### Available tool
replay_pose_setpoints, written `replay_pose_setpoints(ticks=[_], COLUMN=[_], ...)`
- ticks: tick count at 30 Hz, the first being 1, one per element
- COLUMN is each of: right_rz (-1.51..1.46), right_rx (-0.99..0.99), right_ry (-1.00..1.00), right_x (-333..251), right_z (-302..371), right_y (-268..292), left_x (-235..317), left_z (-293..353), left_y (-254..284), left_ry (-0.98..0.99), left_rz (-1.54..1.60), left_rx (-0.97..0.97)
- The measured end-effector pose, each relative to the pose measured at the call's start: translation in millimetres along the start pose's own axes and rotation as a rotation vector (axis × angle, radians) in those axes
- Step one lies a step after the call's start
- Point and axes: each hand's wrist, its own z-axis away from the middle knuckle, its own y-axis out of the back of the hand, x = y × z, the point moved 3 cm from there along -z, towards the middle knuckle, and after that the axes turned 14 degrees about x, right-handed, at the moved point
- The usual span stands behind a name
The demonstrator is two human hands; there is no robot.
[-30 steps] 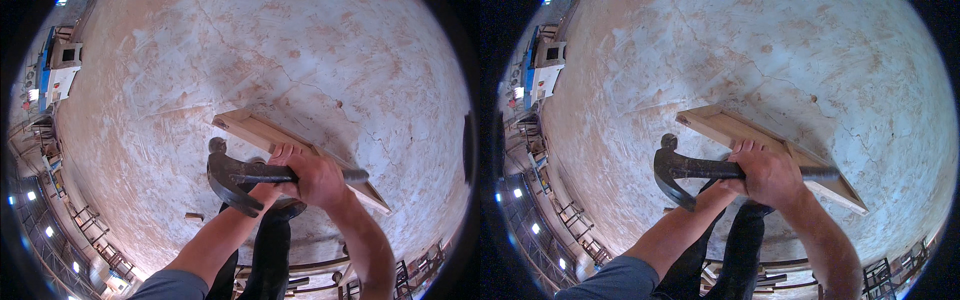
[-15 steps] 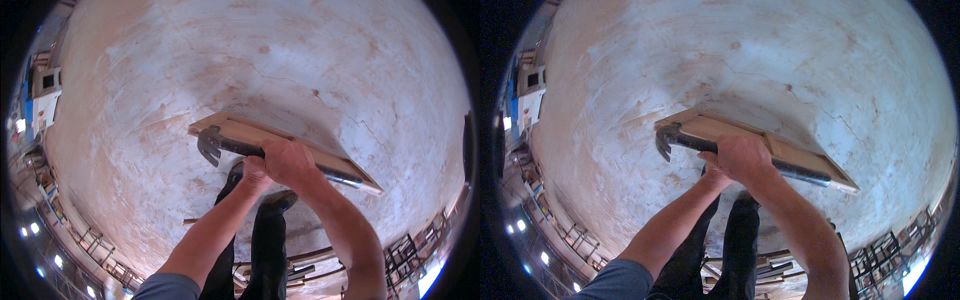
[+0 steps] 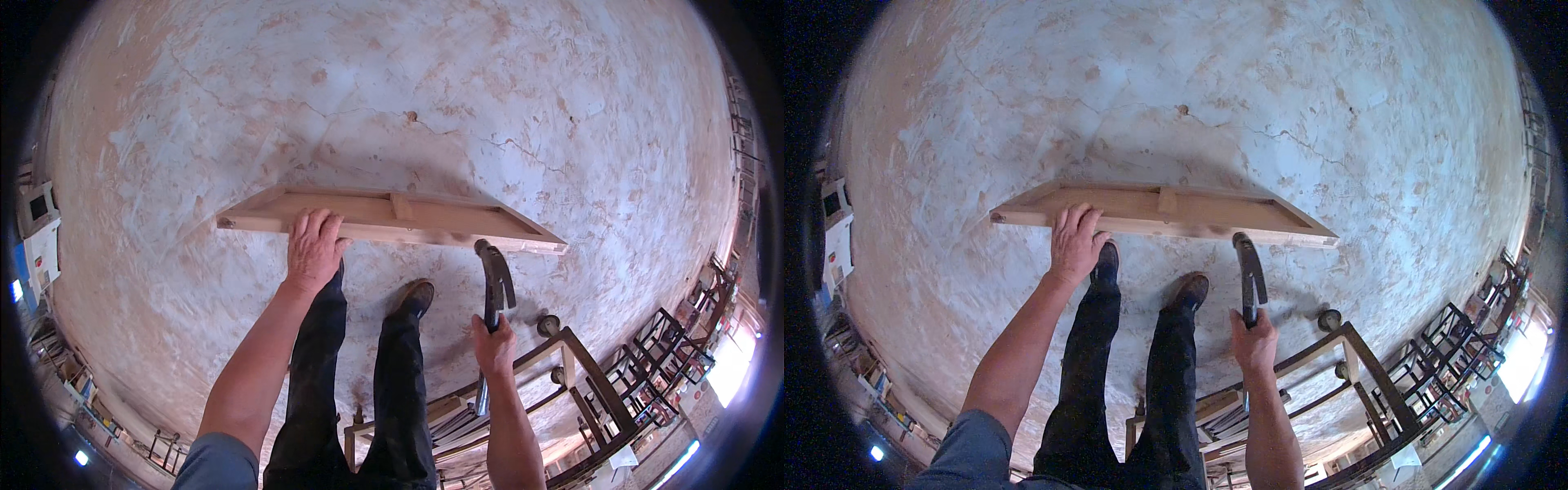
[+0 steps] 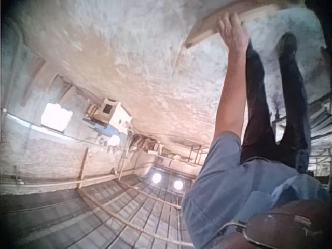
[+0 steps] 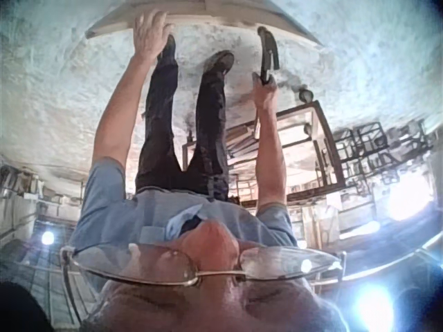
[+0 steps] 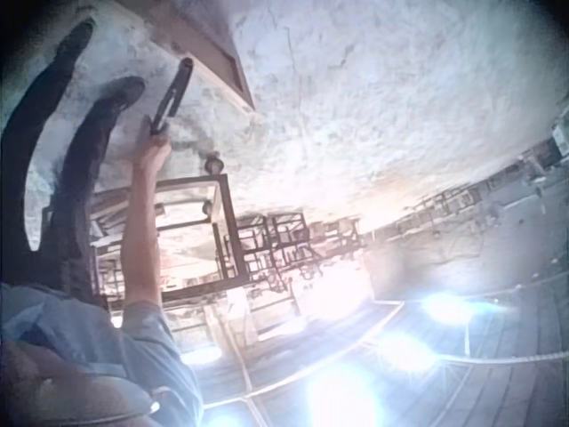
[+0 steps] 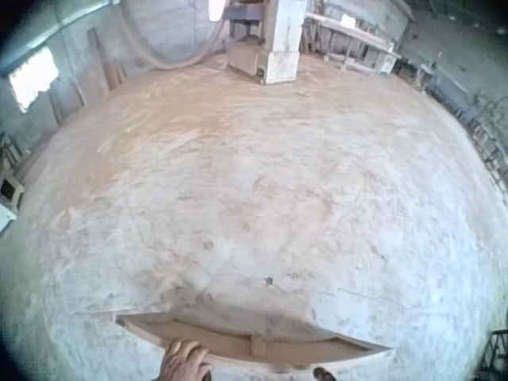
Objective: The person assembles wooden frame components by hammering joints, handling a finished wooden door, and applying adhesive with a brush to the grooves of wooden slats before joining them together.
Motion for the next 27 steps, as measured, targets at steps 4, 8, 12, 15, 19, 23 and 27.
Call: replay_pose_setpoints(ticks=[4, 8, 12, 15, 19, 23, 27], right_rz=[-0.014, -0.092, -0.130, -0.130, -0.147, -0.153, -0.123], right_rx=[0.040, 0.017, -0.007, -0.015, 0.001, -0.007, -0.020], right_ry=[0.009, -0.019, -0.030, -0.015, -0.002, 0.010, 0.014], right_x=[22.9, 23.5, 32.3, 28.8, 32.6, 39.5, 39.5], right_z=[-15.8, -23.3, -26.2, -26.9, -27.1, -29.6, -33.2], right_y=[-8.4, -17.0, -23.6, -23.4, -27.1, -30.0, -30.8], left_x=[16.0, 21.5, 25.4, 23.8, 25.6, 26.0, 24.6], left_z=[4.7, 7.2, 11.6, 15.9, 16.8, 17.7, 18.9], left_y=[10.0, 9.6, 10.8, 11.8, 13.1, 15.0, 14.6], left_ry=[0.069, 0.200, 0.237, 0.245, 0.257, 0.214, 0.160], left_rz=[-0.167, -0.181, -0.104, -0.100, -0.092, -0.110, -0.169], left_rx=[0.071, 0.139, 0.169, 0.131, 0.103, 0.108, 0.122])
